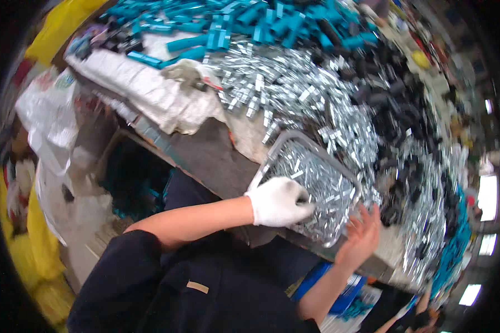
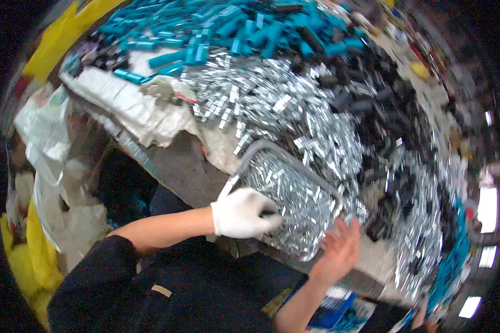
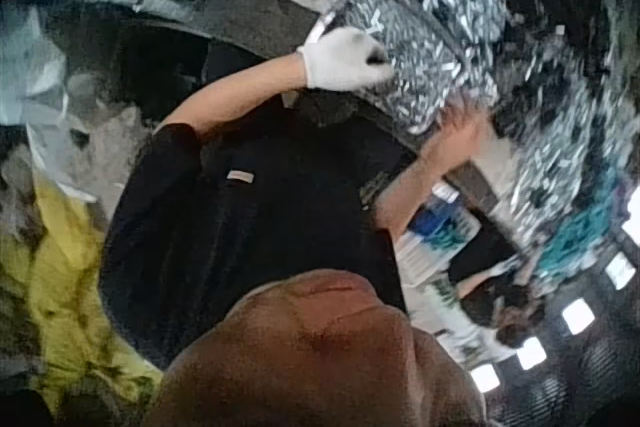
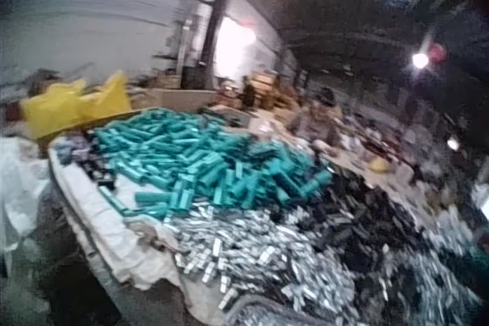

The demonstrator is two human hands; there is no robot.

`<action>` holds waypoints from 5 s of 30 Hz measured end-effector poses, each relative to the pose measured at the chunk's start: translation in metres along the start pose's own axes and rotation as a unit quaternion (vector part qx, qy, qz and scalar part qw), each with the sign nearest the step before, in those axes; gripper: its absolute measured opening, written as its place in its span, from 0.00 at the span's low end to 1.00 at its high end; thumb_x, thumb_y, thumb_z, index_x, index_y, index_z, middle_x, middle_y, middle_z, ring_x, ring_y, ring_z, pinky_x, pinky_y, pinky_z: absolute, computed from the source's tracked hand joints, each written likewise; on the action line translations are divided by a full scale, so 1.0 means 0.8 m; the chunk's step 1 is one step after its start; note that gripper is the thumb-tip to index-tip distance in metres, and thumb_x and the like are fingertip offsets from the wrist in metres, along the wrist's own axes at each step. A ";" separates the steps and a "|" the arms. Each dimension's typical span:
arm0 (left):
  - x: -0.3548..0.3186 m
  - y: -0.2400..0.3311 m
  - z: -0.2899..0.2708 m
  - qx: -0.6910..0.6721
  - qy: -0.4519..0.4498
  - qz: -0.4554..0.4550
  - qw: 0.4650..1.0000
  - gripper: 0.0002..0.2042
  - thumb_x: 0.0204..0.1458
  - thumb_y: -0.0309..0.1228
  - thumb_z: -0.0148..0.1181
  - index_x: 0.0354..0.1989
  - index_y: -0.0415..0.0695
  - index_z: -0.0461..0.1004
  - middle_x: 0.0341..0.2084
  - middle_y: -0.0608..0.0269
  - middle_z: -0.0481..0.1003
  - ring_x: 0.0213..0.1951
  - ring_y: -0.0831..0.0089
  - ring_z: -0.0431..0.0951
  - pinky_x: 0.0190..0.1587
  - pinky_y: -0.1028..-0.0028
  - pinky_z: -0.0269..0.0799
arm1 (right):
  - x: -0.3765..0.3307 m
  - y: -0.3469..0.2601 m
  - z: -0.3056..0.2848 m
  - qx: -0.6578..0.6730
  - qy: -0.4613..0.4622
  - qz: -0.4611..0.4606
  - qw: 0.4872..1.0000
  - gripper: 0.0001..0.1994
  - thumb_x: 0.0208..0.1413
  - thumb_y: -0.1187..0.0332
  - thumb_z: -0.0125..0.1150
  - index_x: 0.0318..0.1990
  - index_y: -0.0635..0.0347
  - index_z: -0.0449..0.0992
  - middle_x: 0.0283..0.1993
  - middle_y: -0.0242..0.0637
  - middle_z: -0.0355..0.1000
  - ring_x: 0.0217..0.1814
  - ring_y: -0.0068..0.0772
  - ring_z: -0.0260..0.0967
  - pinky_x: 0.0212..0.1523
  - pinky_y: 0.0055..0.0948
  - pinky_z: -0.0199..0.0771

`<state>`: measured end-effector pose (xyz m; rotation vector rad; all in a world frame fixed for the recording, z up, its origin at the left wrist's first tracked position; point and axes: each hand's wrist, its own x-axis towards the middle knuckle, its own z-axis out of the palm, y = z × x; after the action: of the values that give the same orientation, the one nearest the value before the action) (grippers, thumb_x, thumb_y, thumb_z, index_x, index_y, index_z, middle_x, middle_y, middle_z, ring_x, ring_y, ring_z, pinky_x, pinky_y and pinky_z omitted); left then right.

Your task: The person assembles tools by inserting metal rods, springs, and small metal pins from a tray into plastic handles by hand.

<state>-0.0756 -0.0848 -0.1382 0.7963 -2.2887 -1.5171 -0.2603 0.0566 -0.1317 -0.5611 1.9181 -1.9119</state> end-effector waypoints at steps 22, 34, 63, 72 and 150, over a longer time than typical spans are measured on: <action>0.002 -0.039 0.015 -0.076 0.007 0.017 0.997 0.17 0.48 0.41 0.53 0.31 0.36 0.76 0.25 0.39 0.76 0.30 0.44 0.78 0.37 0.55 0.75 | 0.093 0.011 0.544 -0.405 -0.506 -0.412 0.641 0.23 0.55 0.57 0.60 0.56 0.54 0.71 0.50 0.55 0.72 0.56 0.55 0.68 0.57 0.46 0.67; -0.003 -0.037 0.010 -0.112 0.029 0.018 0.993 0.19 0.51 0.43 0.53 0.25 0.35 0.75 0.23 0.38 0.75 0.29 0.43 0.77 0.37 0.55 0.74 | 0.124 -0.059 0.465 0.131 -0.468 0.134 0.864 0.13 0.61 0.62 0.53 0.41 0.65 0.73 0.39 0.46 0.75 0.37 0.36 0.73 0.47 0.38 0.76; -0.008 0.056 -0.013 0.063 -0.148 -0.017 0.987 0.17 0.50 0.41 0.57 0.35 0.37 0.80 0.23 0.46 0.76 0.28 0.58 0.79 0.36 0.66 0.73 | -0.045 0.026 -0.083 0.156 -0.005 0.127 0.980 0.14 0.62 0.68 0.58 0.52 0.56 0.65 0.40 0.31 0.66 0.39 0.21 0.71 0.36 0.24 0.80; -0.015 0.042 0.006 0.203 -0.111 0.165 0.959 0.09 0.53 0.31 0.52 0.30 0.37 0.74 0.20 0.49 0.73 0.24 0.53 0.76 0.29 0.61 0.71 | -0.059 0.017 -0.052 0.177 -0.182 0.203 0.946 0.15 0.68 0.56 0.44 0.47 0.59 0.63 0.37 0.43 0.73 0.34 0.37 0.78 0.31 0.30 0.82; -0.016 0.062 0.021 -0.086 0.034 0.005 0.996 0.21 0.53 0.38 0.60 0.52 0.38 0.75 0.33 0.49 0.80 0.36 0.75 0.79 0.42 0.70 0.73 | -0.048 0.030 0.023 0.279 -0.179 0.139 0.933 0.17 0.63 0.65 0.56 0.55 0.65 0.70 0.57 0.44 0.70 0.58 0.37 0.68 0.58 0.37 0.69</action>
<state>-0.0885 -0.0497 -0.0989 0.7763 -2.0774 -1.6304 -0.2187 0.0611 -0.1564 -0.3976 1.0899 -1.8876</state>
